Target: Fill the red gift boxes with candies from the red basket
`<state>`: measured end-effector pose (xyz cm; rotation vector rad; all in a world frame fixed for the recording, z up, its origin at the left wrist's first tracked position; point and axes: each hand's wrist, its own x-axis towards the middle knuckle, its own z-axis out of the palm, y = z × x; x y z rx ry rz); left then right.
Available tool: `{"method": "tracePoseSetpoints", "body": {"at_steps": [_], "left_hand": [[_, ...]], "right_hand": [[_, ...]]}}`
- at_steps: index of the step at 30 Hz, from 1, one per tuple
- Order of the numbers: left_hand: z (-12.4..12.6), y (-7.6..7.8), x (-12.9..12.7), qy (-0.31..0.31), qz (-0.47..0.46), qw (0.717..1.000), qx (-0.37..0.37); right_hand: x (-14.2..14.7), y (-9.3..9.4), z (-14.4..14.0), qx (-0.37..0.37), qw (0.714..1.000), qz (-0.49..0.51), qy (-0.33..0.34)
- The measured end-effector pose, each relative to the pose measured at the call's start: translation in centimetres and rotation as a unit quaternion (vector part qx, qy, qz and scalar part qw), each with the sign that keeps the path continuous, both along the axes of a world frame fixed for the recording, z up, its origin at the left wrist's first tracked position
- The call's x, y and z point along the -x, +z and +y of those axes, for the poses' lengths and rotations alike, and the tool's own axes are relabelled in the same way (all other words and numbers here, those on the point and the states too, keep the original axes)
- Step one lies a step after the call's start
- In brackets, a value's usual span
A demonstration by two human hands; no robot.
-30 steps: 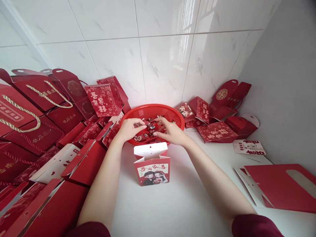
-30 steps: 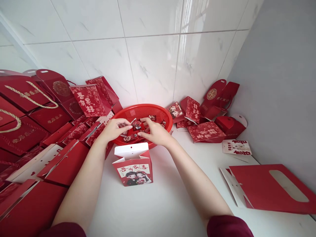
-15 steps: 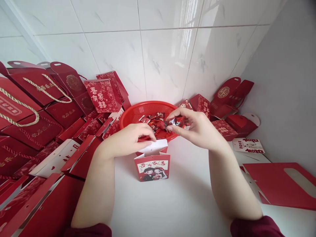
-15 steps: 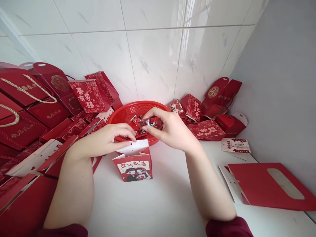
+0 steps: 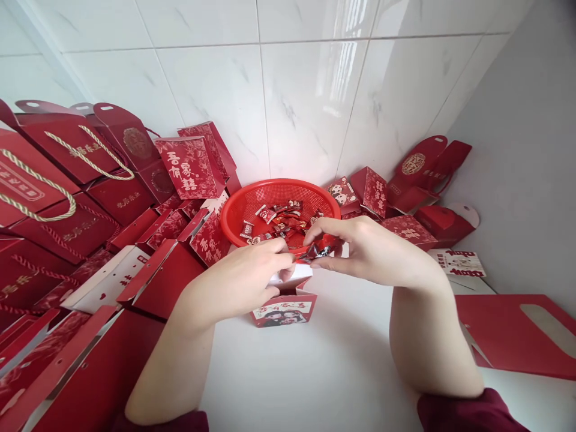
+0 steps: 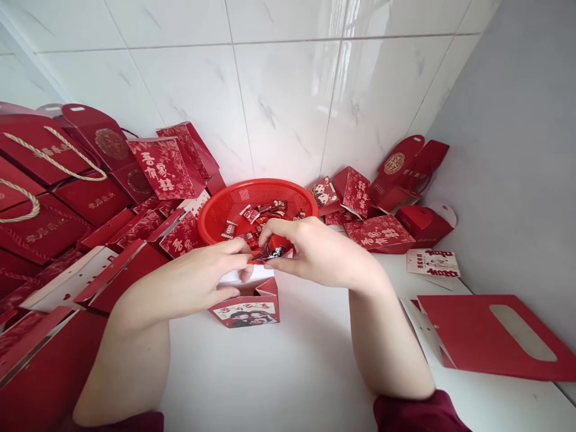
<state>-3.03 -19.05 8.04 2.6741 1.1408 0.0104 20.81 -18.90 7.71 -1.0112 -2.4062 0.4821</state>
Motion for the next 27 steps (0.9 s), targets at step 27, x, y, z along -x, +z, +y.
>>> {"method": "tracePoseSetpoints", "body": {"at_steps": [27], "left_hand": [[-3.9, -1.1, -3.4, -0.042, -0.030, 0.994, -0.101]], "right_hand": [[-3.2, 1.8, -3.6, -0.062, 0.976, 0.195, -0.082]]}}
